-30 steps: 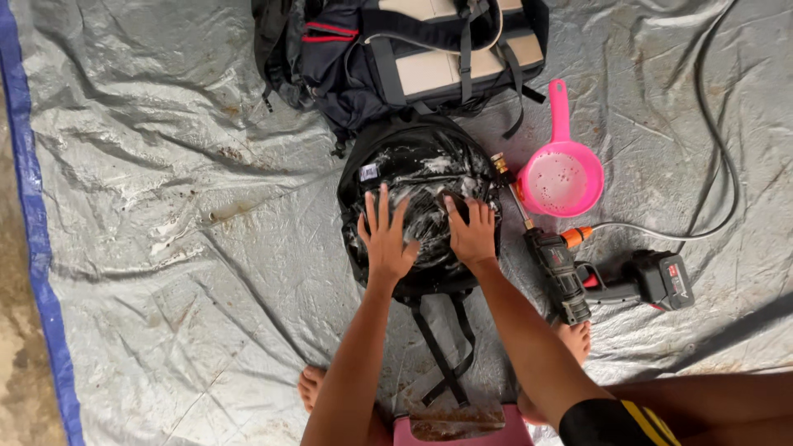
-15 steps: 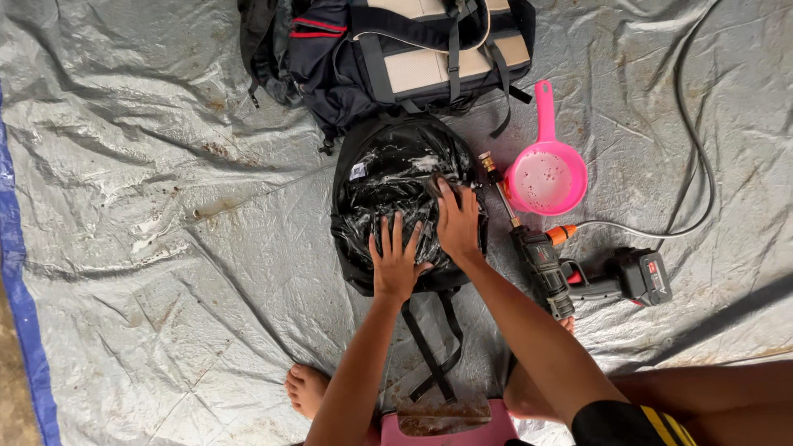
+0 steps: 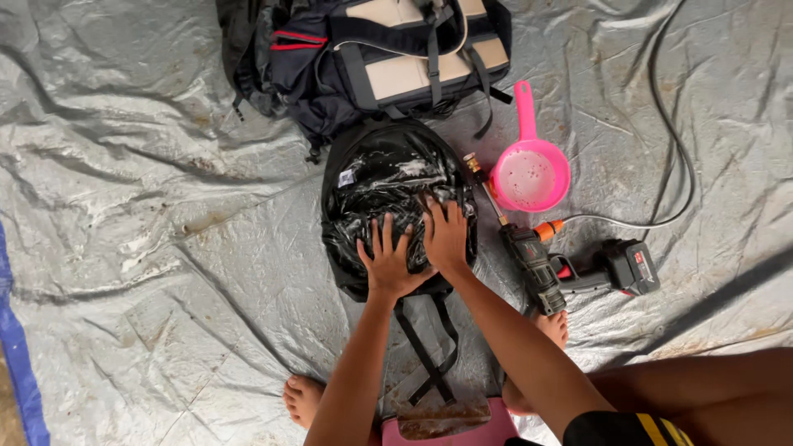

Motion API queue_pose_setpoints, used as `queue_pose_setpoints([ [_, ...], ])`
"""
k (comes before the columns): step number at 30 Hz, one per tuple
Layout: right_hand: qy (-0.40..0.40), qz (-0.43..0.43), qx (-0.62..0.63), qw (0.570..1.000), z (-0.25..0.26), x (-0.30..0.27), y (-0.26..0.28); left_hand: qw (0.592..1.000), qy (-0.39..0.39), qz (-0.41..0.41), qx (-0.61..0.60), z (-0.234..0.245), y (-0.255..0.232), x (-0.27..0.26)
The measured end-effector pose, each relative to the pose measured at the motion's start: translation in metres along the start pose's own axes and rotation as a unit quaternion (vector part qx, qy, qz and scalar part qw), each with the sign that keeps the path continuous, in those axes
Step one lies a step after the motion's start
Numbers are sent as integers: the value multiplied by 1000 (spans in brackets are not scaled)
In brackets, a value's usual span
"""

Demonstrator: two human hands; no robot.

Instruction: The person scrubs a black backpack with a brush and soapy water on a tarp-covered floor. They repeatedly dip the brush into a pink scoop containing soapy water and scrub the backpack's surface.

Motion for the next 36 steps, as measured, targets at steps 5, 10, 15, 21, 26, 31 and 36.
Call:
queue_pose_setpoints([
  [5, -174, -15, -19, 985, 39, 49, -1, 994, -94, 21, -46, 7, -46, 36],
  [10, -259, -152, -87, 950, 79, 99, -62, 970, -112, -120, -178, 31, -98, 78],
  [15, -44, -324, -143, 934, 95, 108, -118, 967, -54, -208, -138, 38, -126, 101],
  [21, 55, -292, -161, 941, 83, 110, -128, 965, -21, -200, -168, 47, -121, 96],
  [26, 73, -304, -180, 933, 82, 115, -128, 964, -25, -195, -179, 37, -121, 98],
  [31, 67, -303, -136, 941, 86, 117, -127, 964, -25, -187, -186, 36, -120, 98],
  [36, 78, -316, -143, 935, 95, 133, -122, 962, -19, -184, -199, 25, -115, 99],
])
Point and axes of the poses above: each hand's wrist, its own x-axis towards the middle knuckle, its own z-axis out of the back of the hand, y = z × x, the point moved 3 cm from there along x, towards the middle knuckle, and after that the axes turned 9 degrees about -z, right-handed, at the moved point
